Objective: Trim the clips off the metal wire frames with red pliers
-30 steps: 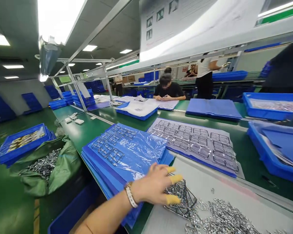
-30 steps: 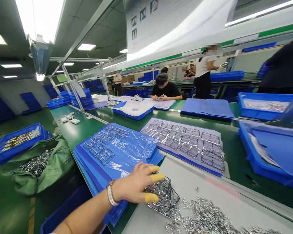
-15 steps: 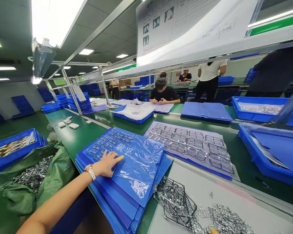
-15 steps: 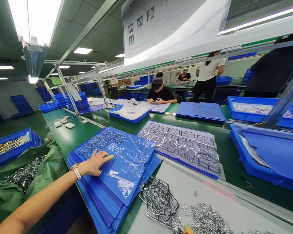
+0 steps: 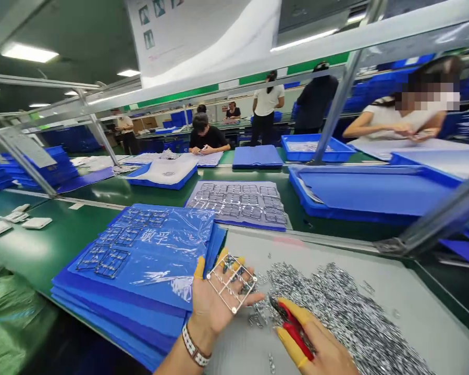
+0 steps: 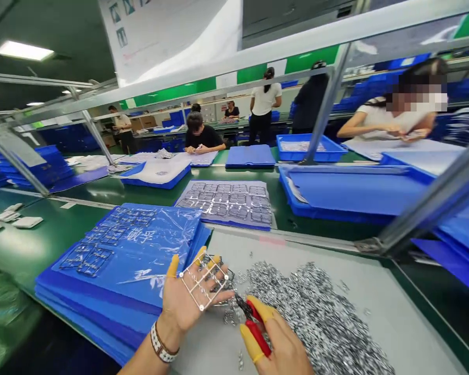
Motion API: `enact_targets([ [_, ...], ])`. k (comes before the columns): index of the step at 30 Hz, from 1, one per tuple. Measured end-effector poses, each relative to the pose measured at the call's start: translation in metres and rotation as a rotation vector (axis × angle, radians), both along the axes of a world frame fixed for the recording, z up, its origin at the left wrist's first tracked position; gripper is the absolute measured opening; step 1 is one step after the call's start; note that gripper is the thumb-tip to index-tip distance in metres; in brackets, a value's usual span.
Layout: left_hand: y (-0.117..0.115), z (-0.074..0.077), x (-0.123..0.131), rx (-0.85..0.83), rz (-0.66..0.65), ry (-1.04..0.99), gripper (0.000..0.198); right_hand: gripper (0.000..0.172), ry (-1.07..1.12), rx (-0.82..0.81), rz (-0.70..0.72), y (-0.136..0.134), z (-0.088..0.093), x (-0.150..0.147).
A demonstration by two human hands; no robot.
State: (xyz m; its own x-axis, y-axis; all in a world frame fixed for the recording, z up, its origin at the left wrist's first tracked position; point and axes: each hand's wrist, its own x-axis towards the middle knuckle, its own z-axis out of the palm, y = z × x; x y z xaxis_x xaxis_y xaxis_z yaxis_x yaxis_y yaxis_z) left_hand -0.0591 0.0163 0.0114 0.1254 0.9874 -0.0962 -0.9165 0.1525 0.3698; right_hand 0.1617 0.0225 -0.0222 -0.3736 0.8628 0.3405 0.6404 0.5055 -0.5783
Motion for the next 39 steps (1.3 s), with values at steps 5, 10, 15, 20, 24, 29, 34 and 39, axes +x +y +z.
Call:
enact_targets([
  [5,0.016,-0.018,0.032,-0.106,-0.049,0.052,0.053,0.032,-0.097,0.016,-0.024,-0.007,0.008,-0.006],
  [10,0.019,-0.038,0.038,-0.174,-0.034,0.119,0.052,0.030,-0.323,-0.007,-0.027,0.000,0.016,-0.031],
  [15,0.016,-0.040,0.039,-0.197,-0.010,0.167,0.055,0.038,-0.414,-0.023,-0.032,0.009,0.026,-0.047],
  [20,0.017,-0.042,0.039,-0.220,0.006,0.239,0.060,0.035,-0.438,-0.020,-0.013,0.011,0.028,-0.050],
  [24,0.016,-0.043,0.039,-0.225,0.012,0.260,0.059,0.035,-0.459,-0.011,-0.013,0.011,0.029,-0.050],
  [29,0.014,-0.041,0.040,-0.213,0.006,0.290,0.060,0.036,-0.468,-0.014,-0.002,0.010,0.032,-0.049],
  [34,0.012,-0.041,0.040,-0.210,-0.005,0.307,0.059,0.034,-0.460,-0.018,-0.008,0.008,0.034,-0.047],
  [39,0.012,-0.040,0.040,-0.199,-0.002,0.306,0.059,0.033,-0.482,-0.012,-0.016,0.005,0.037,-0.048],
])
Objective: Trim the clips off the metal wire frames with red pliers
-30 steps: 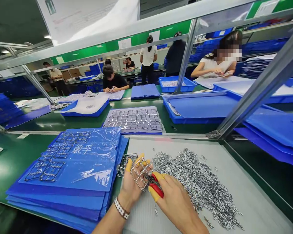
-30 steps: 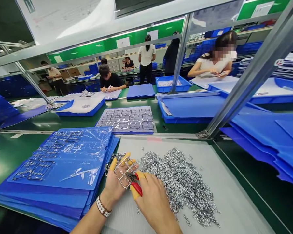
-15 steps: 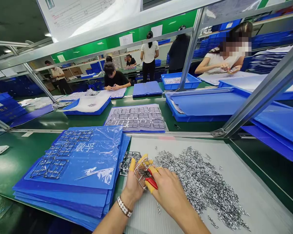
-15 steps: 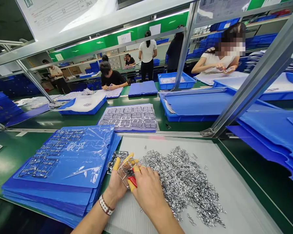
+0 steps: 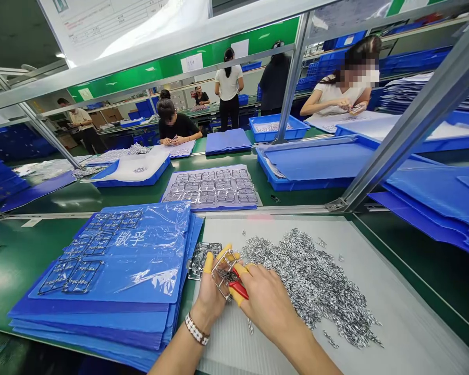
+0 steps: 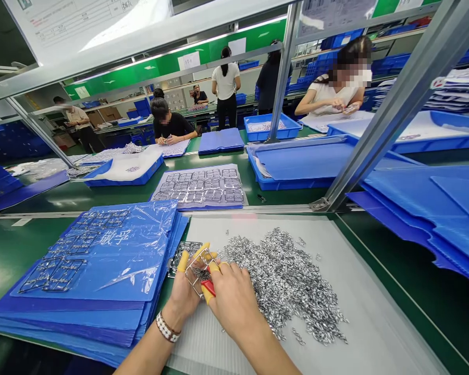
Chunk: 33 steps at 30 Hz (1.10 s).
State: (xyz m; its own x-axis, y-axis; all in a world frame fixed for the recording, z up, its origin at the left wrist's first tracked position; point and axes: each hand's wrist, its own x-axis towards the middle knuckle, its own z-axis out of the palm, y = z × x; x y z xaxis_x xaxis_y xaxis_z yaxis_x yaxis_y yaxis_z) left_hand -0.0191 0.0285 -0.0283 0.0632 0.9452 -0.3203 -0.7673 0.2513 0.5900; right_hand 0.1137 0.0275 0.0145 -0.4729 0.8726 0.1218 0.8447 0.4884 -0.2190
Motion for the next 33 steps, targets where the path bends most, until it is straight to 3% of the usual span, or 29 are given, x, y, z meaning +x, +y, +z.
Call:
enact_targets([
  [8,-0.001,0.005,0.002,0.008,0.000,-0.021,0.056,0.032,-0.047,0.061,-0.034,-0.002,-0.006,-0.003],
  [12,-0.001,0.004,0.002,0.008,-0.009,-0.051,0.056,0.035,-0.035,0.070,-0.049,0.001,-0.005,0.007],
  [16,-0.001,0.002,0.002,-0.018,-0.028,-0.085,0.054,0.027,-0.055,0.044,-0.110,0.009,-0.001,0.014],
  [33,0.000,-0.003,0.000,-0.023,-0.036,-0.051,0.051,0.022,-0.046,0.033,-0.131,0.015,-0.002,0.011],
])
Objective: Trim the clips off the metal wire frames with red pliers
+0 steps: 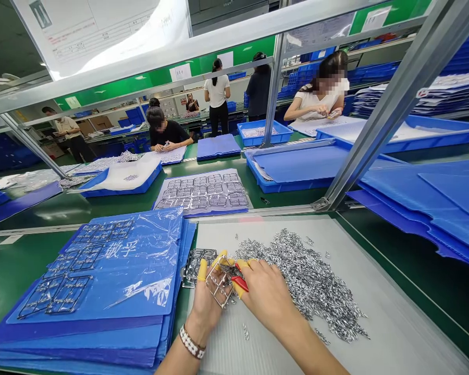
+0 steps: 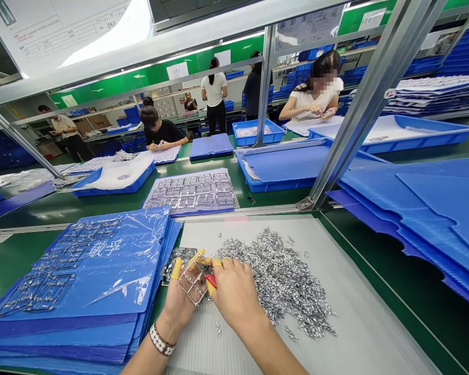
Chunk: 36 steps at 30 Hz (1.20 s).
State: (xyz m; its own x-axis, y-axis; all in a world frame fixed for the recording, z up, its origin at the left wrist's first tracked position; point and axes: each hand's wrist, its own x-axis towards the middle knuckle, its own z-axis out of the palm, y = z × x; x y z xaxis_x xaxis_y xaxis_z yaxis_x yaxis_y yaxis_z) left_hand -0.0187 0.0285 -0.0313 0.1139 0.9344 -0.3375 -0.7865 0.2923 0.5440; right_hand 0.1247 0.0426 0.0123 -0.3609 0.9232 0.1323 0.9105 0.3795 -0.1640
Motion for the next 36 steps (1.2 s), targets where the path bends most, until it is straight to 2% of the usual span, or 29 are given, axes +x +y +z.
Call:
enact_targets([
  [18,0.000,0.000,-0.001,0.011,-0.014,0.004,0.051,0.025,-0.028,-0.028,0.009,-0.001,0.010,-0.001],
  [24,0.000,0.005,-0.005,0.020,-0.020,-0.101,0.053,0.022,-0.015,-0.020,-0.023,-0.007,0.001,0.010],
  [36,0.002,0.006,-0.007,0.043,-0.023,-0.150,0.053,0.024,0.015,-0.009,-0.009,-0.008,-0.007,0.010],
])
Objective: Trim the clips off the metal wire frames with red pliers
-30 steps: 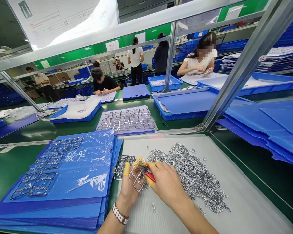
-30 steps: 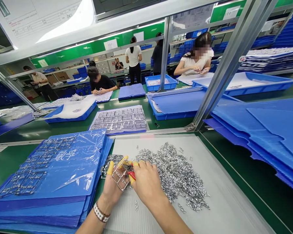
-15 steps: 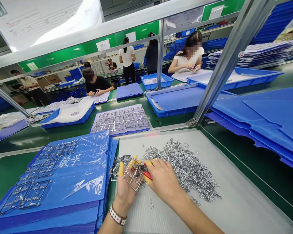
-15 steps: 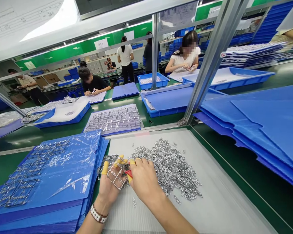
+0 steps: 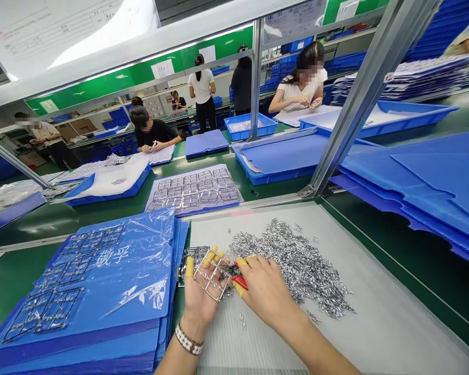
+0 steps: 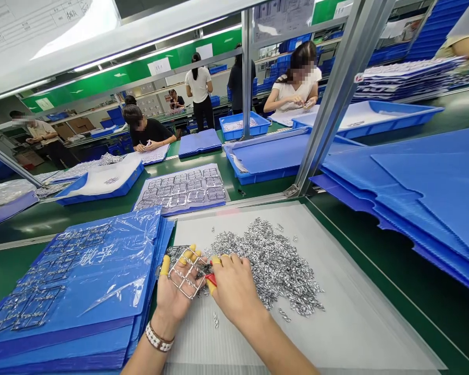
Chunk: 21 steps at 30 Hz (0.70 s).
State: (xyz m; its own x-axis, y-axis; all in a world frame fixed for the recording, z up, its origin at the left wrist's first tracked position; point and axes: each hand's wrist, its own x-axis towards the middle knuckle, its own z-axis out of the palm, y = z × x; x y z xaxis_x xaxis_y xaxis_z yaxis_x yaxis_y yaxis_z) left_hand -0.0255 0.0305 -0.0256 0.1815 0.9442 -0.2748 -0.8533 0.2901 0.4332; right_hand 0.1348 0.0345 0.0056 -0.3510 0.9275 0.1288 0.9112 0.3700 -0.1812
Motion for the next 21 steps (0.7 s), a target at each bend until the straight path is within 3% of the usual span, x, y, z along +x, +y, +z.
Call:
enact_targets([
  [10,0.000,-0.006,-0.001,-0.033,0.039,0.034,0.051,0.020,-0.044,-0.032,-0.003,-0.003,0.002,-0.001],
  [21,-0.001,-0.001,0.001,-0.049,0.079,0.084,0.054,0.017,-0.072,-0.047,0.011,-0.001,0.010,-0.008],
])
